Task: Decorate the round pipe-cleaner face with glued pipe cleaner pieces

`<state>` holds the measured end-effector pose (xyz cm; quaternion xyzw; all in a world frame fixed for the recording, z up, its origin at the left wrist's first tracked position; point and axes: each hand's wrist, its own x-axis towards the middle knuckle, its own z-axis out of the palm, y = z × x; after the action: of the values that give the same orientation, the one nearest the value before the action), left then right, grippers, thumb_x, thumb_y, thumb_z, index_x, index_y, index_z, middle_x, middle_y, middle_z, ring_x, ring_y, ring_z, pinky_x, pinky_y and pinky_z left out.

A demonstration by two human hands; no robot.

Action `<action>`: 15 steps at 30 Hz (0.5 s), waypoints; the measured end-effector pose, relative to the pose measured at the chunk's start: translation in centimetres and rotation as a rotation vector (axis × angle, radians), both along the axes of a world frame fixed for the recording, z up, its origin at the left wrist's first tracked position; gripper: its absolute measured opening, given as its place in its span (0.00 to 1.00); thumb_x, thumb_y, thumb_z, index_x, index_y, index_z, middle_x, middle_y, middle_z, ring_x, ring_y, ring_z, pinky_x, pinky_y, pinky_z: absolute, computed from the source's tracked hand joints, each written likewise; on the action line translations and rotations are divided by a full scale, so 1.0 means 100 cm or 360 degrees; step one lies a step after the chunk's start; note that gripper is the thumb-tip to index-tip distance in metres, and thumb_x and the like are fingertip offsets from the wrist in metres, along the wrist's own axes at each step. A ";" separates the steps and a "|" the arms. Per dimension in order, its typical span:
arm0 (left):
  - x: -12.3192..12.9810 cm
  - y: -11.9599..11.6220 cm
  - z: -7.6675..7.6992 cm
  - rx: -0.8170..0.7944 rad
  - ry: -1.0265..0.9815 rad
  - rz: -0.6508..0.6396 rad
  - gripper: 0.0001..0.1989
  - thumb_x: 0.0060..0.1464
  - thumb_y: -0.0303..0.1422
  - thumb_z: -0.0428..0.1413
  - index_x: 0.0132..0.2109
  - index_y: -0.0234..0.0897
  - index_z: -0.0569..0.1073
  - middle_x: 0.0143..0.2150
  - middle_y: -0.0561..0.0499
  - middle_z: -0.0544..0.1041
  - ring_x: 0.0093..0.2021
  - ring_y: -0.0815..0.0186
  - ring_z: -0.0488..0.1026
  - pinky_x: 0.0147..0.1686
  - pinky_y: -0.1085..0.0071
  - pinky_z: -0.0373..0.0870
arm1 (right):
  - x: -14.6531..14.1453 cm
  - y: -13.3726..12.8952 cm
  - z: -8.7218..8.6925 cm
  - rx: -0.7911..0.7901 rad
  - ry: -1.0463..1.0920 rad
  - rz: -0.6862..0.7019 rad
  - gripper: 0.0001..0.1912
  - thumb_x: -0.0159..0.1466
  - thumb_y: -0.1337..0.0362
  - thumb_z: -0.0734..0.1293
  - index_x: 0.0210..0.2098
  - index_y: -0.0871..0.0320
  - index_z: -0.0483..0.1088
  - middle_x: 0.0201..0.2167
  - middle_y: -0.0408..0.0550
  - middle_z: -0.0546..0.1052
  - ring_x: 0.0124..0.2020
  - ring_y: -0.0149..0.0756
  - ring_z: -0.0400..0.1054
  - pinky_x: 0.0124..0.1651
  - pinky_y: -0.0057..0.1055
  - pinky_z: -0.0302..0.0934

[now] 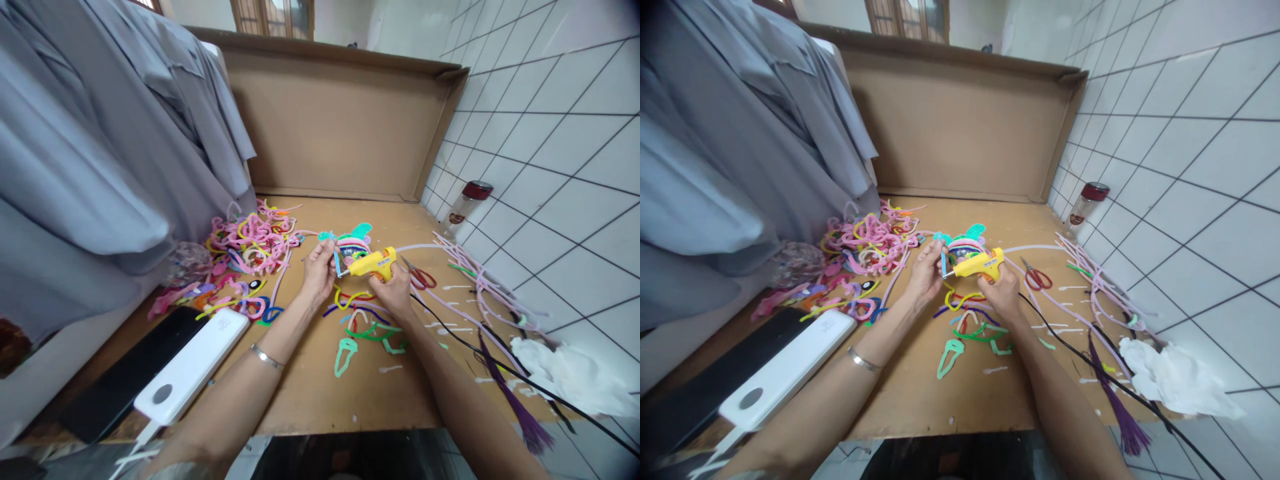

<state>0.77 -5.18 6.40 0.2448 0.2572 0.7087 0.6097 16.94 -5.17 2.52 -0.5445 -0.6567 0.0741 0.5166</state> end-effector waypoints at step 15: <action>-0.001 0.000 0.000 -0.0003 -0.0004 -0.0016 0.16 0.41 0.34 0.69 0.28 0.34 0.69 0.20 0.60 0.67 0.14 0.82 0.54 0.14 0.82 0.52 | -0.001 0.000 0.003 -0.0030 -0.0023 -0.0014 0.06 0.48 0.59 0.61 0.23 0.55 0.62 0.16 0.38 0.65 0.18 0.30 0.54 0.23 0.29 0.54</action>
<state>0.66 -5.19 6.41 0.2447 0.2558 0.7057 0.6137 16.82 -5.17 2.79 -0.5527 -0.6573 0.0742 0.5070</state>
